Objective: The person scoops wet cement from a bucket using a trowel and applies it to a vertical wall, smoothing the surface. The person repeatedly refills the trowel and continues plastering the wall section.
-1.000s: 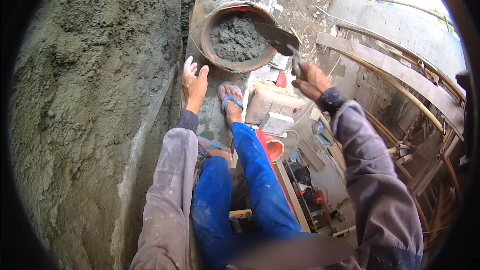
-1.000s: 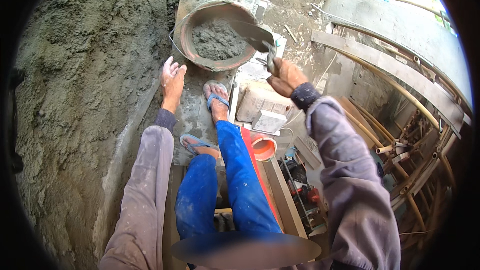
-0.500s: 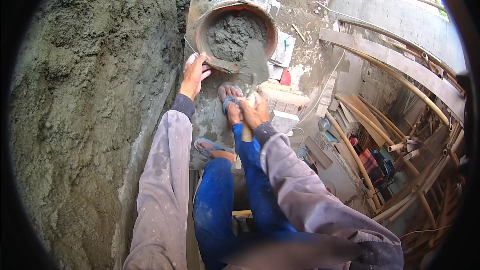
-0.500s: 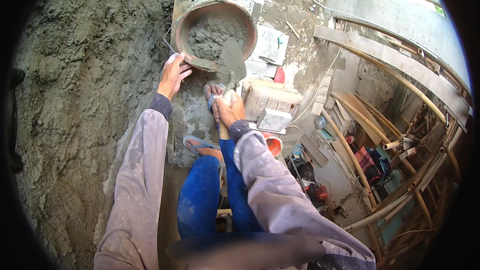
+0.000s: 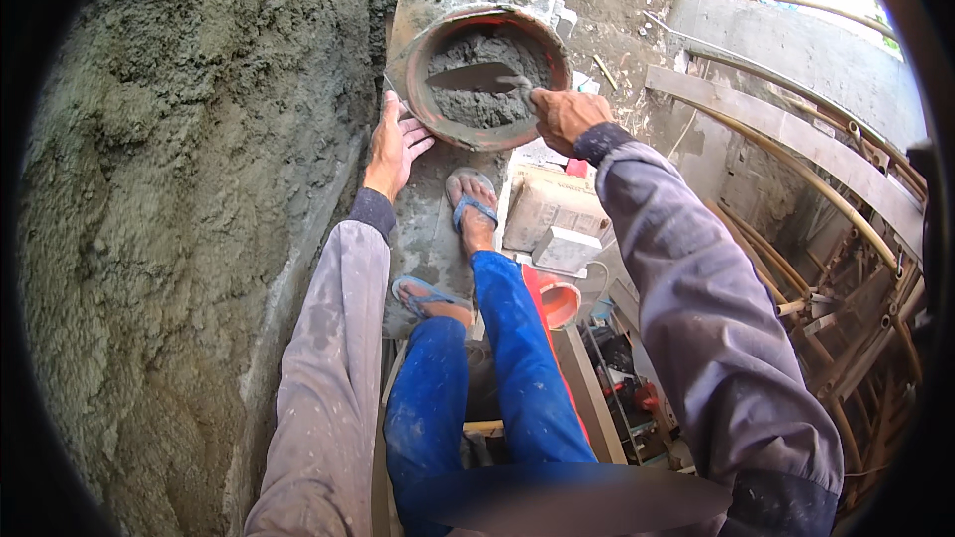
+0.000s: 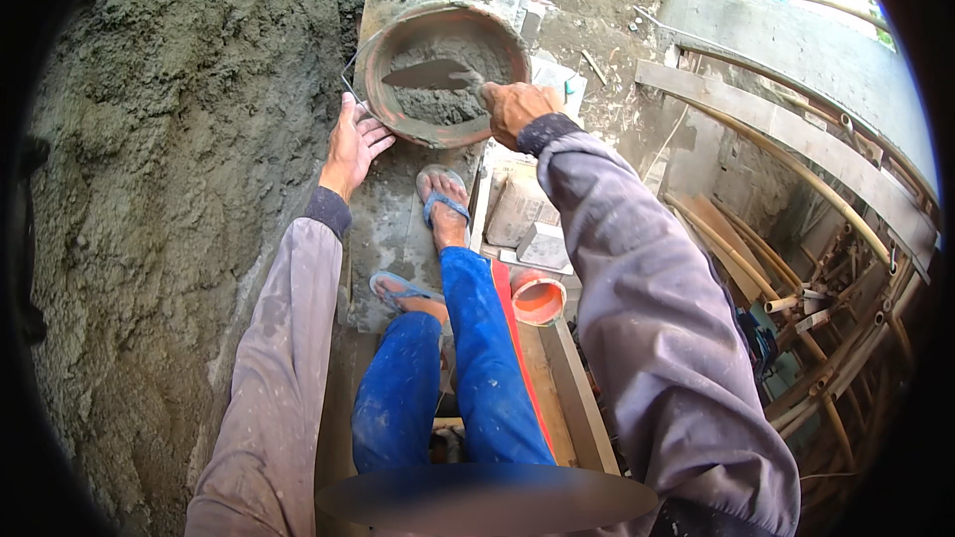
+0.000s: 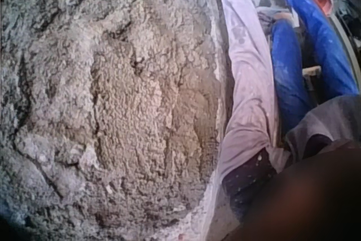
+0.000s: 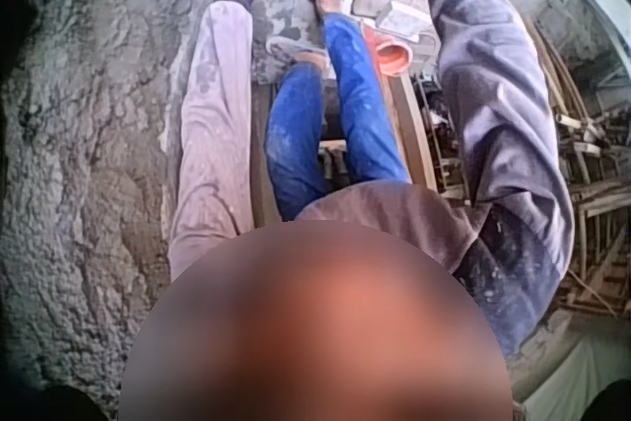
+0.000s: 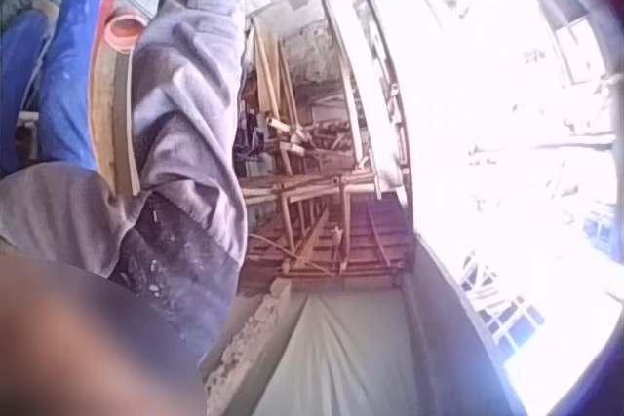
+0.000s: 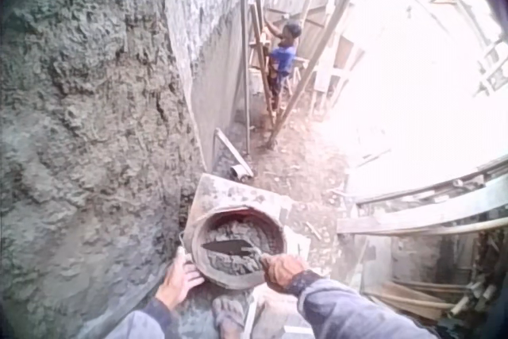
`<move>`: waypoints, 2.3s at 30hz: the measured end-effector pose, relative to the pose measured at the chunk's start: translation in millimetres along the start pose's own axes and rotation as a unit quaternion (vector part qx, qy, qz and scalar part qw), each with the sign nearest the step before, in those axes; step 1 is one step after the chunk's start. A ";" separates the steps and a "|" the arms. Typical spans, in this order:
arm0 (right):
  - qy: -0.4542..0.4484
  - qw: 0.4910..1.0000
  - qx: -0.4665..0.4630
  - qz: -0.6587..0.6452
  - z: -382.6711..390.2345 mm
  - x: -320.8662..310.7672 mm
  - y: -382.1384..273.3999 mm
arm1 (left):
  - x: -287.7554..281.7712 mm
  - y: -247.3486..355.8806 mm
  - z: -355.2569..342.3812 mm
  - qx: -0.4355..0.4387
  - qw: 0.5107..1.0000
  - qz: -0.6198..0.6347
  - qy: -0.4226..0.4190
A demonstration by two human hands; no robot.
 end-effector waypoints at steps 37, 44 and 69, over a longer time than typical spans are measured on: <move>-0.193 0.878 0.227 -0.375 85.5 -10.0 13.4 | 5.7 -31.9 -28.5 0.004 0.999 0.039 0.035; -0.051 0.970 0.197 -0.135 90.5 13.9 38.7 | 5.1 -32.7 -42.9 -0.025 0.999 0.006 -0.025; -0.139 0.967 -0.049 -0.209 341.9 -108.9 -167.0 | -16.0 65.9 461.4 0.052 0.981 -0.080 0.169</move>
Point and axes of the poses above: each hand's wrist, its own z-axis away from the middle knuckle, its own x-axis out of the palm, y = z × x, the point moved 4 cm from there along -z, towards the middle knuckle, and after that the axes turned 9 degrees about x, right-handed, at the moved point
